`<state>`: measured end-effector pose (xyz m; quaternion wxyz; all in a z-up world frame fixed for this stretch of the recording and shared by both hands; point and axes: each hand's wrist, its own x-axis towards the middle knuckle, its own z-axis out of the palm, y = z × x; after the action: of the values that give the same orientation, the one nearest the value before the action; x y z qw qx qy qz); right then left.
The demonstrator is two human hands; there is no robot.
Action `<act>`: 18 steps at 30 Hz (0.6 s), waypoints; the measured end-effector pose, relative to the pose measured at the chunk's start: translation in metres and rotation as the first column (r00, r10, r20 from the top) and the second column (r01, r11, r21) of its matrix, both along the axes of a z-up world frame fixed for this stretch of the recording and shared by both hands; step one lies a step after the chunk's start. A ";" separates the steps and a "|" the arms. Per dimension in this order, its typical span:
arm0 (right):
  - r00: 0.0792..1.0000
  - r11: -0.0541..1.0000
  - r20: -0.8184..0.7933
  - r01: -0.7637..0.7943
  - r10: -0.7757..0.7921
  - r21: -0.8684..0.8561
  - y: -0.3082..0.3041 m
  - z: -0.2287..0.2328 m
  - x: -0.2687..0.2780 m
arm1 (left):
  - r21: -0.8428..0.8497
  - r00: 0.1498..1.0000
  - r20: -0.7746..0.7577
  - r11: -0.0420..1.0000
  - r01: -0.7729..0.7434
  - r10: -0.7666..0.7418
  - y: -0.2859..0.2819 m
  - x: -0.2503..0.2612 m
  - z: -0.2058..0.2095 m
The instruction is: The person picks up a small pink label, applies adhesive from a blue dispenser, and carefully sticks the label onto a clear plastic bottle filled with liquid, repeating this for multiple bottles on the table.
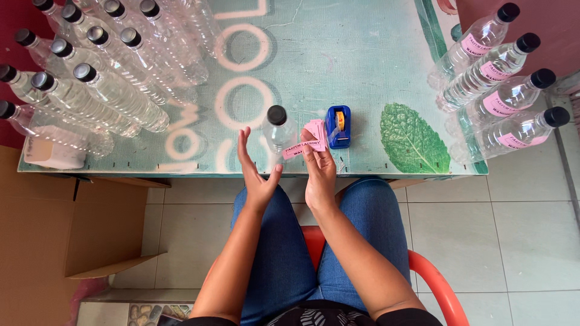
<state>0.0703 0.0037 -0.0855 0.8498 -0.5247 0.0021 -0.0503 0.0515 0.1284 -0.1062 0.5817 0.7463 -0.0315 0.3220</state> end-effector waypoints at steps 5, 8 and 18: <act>1.000 1.000 0.013 0.019 -0.019 -0.005 0.001 0.002 -0.003 | -0.038 0.988 0.043 0.989 -0.146 0.147 -0.016 -0.022 0.010; 1.000 1.000 0.013 0.020 -0.020 0.000 0.001 0.002 -0.008 | -0.143 0.986 0.008 0.976 -0.164 0.167 -0.028 -0.028 0.023; 0.998 0.999 0.058 0.033 -0.032 -0.024 0.006 0.003 -0.013 | -0.351 0.972 -0.026 0.908 -0.228 0.235 -0.020 -0.014 0.015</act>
<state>0.0576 0.0095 -0.0821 0.8418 -0.5337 -0.0146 -0.0791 0.0373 0.1088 -0.0912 0.6632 0.6259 0.1103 0.3954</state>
